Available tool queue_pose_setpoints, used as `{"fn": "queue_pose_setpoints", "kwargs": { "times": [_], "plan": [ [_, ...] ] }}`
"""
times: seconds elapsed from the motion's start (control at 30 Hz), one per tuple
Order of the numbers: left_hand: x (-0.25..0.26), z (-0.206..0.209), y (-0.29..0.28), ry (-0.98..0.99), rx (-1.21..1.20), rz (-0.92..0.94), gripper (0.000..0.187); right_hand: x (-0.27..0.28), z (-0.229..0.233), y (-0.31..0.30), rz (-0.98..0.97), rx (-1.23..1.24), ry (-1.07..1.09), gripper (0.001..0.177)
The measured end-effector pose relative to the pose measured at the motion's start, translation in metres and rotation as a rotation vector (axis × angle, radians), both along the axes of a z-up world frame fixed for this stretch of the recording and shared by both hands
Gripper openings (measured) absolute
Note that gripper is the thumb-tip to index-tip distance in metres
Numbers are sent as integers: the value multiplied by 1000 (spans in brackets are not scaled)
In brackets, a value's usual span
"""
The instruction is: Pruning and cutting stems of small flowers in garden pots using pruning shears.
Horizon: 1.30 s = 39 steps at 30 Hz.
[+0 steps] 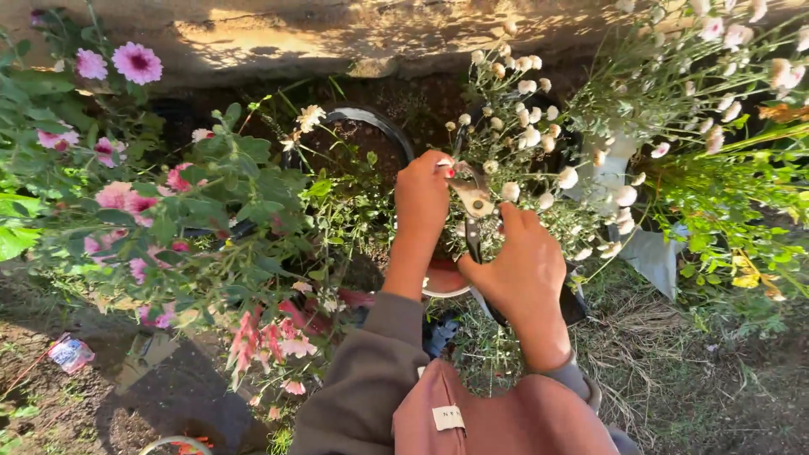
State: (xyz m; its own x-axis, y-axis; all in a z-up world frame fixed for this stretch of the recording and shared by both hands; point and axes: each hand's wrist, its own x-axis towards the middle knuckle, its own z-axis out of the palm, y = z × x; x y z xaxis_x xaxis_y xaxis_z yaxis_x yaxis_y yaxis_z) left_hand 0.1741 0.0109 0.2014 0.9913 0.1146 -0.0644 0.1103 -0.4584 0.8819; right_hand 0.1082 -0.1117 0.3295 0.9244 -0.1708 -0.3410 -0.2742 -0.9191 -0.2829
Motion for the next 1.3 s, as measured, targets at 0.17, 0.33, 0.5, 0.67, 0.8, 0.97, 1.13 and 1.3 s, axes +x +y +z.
{"fn": "queue_pose_setpoints", "kwargs": {
  "times": [0.17, 0.33, 0.5, 0.67, 0.8, 0.97, 1.13, 1.3],
  "plan": [
    [5, 2, 8, 165, -32, 109, 15, 3, -1, -5, 95, -53, -67, 85],
    [9, 6, 13, 202, -31, 113, 15, 8, -11, -4, 126, -65, -84, 84],
    [12, 13, 16, 211, -73, 107, 14, 13, -9, 2, 174, -111, -66, 82],
    [13, 12, 22, 232, -159, 118, 12, 15, 5, 8, 213, -160, -82, 84],
    [12, 5, 27, 194, -197, 130, 12, 16, 12, 11, 246, -175, -95, 84],
    [13, 5, 33, 165, -231, 48, 14, 22, 10, 18, 287, -189, -35, 78],
    [11, 11, 35, 180, -201, 50, 13, 25, -2, 21, 287, -208, -65, 76],
    [9, 19, 35, 41, -13, -14, 10, 25, -7, 21, 265, -224, -12, 69]
  ]
}}
